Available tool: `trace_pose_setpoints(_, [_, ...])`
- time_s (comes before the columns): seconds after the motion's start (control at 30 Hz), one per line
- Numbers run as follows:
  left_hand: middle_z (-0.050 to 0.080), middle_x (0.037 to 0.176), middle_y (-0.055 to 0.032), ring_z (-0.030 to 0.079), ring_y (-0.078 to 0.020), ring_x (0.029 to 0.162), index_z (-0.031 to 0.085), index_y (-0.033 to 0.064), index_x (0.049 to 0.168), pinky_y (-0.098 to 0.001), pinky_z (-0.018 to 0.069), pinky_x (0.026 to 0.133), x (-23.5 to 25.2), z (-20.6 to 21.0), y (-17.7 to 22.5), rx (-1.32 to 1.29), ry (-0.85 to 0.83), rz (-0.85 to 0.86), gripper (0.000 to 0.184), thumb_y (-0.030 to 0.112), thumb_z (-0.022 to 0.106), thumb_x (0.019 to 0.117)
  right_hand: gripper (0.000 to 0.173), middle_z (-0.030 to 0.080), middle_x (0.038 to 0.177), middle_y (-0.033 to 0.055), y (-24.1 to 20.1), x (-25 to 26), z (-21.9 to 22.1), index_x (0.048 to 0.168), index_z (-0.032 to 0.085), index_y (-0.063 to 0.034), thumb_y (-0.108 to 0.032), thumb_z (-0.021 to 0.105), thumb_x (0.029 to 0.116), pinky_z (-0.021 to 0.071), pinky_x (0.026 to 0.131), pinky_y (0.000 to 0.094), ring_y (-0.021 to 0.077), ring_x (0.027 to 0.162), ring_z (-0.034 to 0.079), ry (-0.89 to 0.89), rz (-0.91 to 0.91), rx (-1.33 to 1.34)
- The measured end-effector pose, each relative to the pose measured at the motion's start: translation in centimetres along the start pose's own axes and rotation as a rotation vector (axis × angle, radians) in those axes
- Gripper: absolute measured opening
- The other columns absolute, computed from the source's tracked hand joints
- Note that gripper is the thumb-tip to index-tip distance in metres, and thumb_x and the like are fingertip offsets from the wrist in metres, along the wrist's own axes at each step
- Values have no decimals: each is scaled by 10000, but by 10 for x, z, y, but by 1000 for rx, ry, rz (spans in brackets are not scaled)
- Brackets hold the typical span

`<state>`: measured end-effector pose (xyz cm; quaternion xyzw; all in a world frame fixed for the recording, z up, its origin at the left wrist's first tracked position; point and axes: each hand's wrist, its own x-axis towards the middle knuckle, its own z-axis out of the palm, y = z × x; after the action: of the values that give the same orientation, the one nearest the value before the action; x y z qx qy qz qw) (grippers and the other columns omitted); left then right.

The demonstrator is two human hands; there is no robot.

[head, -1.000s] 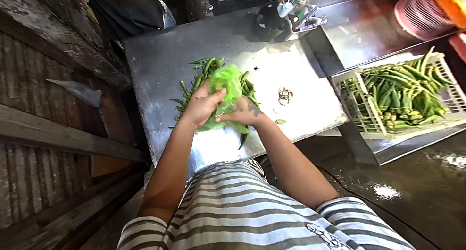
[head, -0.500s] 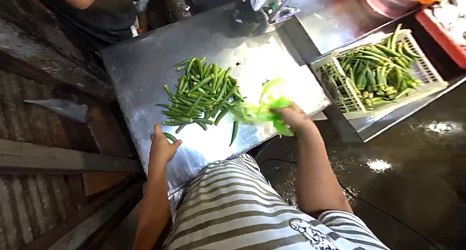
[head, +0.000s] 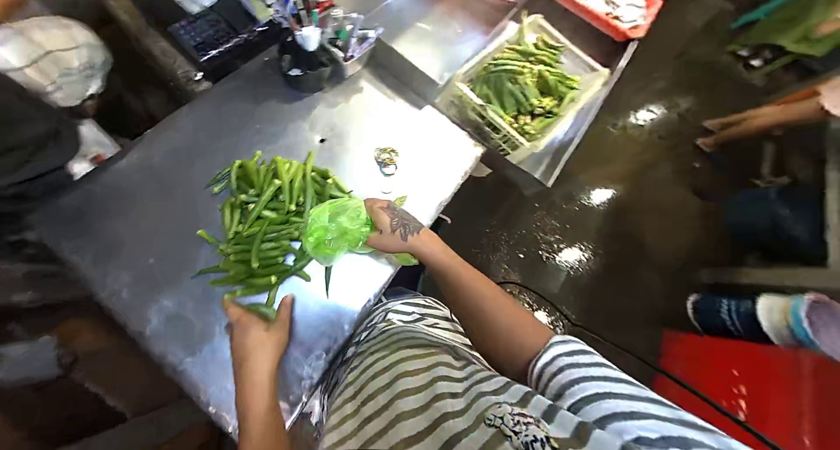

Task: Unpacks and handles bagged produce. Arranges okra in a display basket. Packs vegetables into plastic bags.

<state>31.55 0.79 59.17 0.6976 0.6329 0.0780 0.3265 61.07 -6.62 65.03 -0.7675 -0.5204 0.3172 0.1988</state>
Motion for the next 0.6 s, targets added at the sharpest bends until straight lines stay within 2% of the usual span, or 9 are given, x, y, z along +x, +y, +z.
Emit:
trace_pose_setpoints(0.1, [438, 1411, -442, 501, -620, 1245, 229, -72, 1575, -724, 438, 1007, -17, -7, -5, 70, 17, 41, 1118, 435, 856, 801, 449, 732, 1060, 102, 37, -26, -34, 1160, 691, -19, -155, 833, 755, 568, 926, 376, 151, 1009, 692, 262, -177, 258])
trace_pose_setpoints(0.17, [429, 1389, -469, 496, -637, 1229, 295, -110, 1534, -736, 437, 992, -28, -19, -5, 110, 1, 37, 1047, 435, 836, 823, 464, 720, 1058, 61, 57, -47, -56, 1205, 648, -20, -61, 811, 772, 582, 896, 301, 79, 976, 682, 374, -143, 553])
trace_pose_setpoints(0.2, [473, 1345, -456, 535, -607, 1192, 366, -129, 1490, -713, 460, 973, -32, -26, -2, 93, -16, 56, 961, 418, 818, 843, 468, 722, 1050, 45, 64, -56, -67, 1216, 637, -32, -38, 800, 778, 590, 876, 290, 63, 958, 684, 450, -111, 633])
trace_pose_setpoints(0.3, [640, 1189, -275, 688, -327, 994, 499, -98, 1375, -479, 592, 843, -45, -40, 32, -171, -198, 188, 681, 307, 781, 905, 432, 725, 1031, 47, 69, -75, -108, 1201, 650, -51, -91, 820, 807, 590, 874, 316, 82, 946, 691, 564, 78, 479])
trace_pose_setpoints(0.37, [617, 1248, -201, 706, -245, 1007, 372, -75, 1469, -414, 633, 816, -53, -32, 72, -504, -446, 353, 774, 234, 781, 890, 377, 742, 999, 72, 70, -83, -122, 1127, 694, -53, -156, 834, 792, 596, 877, 396, 137, 939, 710, 433, 139, 322])
trace_pose_setpoints(0.43, [549, 1410, -190, 691, -317, 1126, 119, 27, 1596, -488, 647, 848, -56, 2, 118, -756, -649, 464, 1139, 440, 844, 822, 453, 735, 1074, 89, 66, -87, -117, 1185, 677, -49, -235, 829, 801, 575, 943, 438, 169, 1014, 700, 167, 47, 235])
trace_pose_setpoints(0.5, [563, 1424, -166, 692, -295, 1135, 104, 77, 1615, -474, 649, 868, -56, 52, 163, -943, -691, 474, 1249, 508, 889, 743, 573, 706, 1119, 155, 60, -91, -103, 1228, 639, 12, -280, 867, 791, 548, 972, 472, 236, 1050, 683, -86, -185, 201])
trace_pose_setpoints(0.57, [653, 1256, -96, 692, -162, 1051, 315, 6, 1508, -353, 614, 878, -54, 96, 203, -1115, -647, 490, 822, 247, 775, 871, 640, 700, 1101, 168, 62, -94, -113, 1233, 625, 33, -325, 891, 775, 541, 958, 456, 242, 1034, 680, -202, -361, 214])
trace_pose_setpoints(0.6, [705, 1083, -56, 705, -124, 939, 482, -3, 1339, -324, 617, 817, -59, 110, 220, -1186, -592, 407, 476, 128, 666, 920, 599, 702, 1065, 160, 71, -97, -131, 1204, 632, 31, -339, 870, 798, 554, 918, 444, 232, 996, 684, -172, -374, 230])
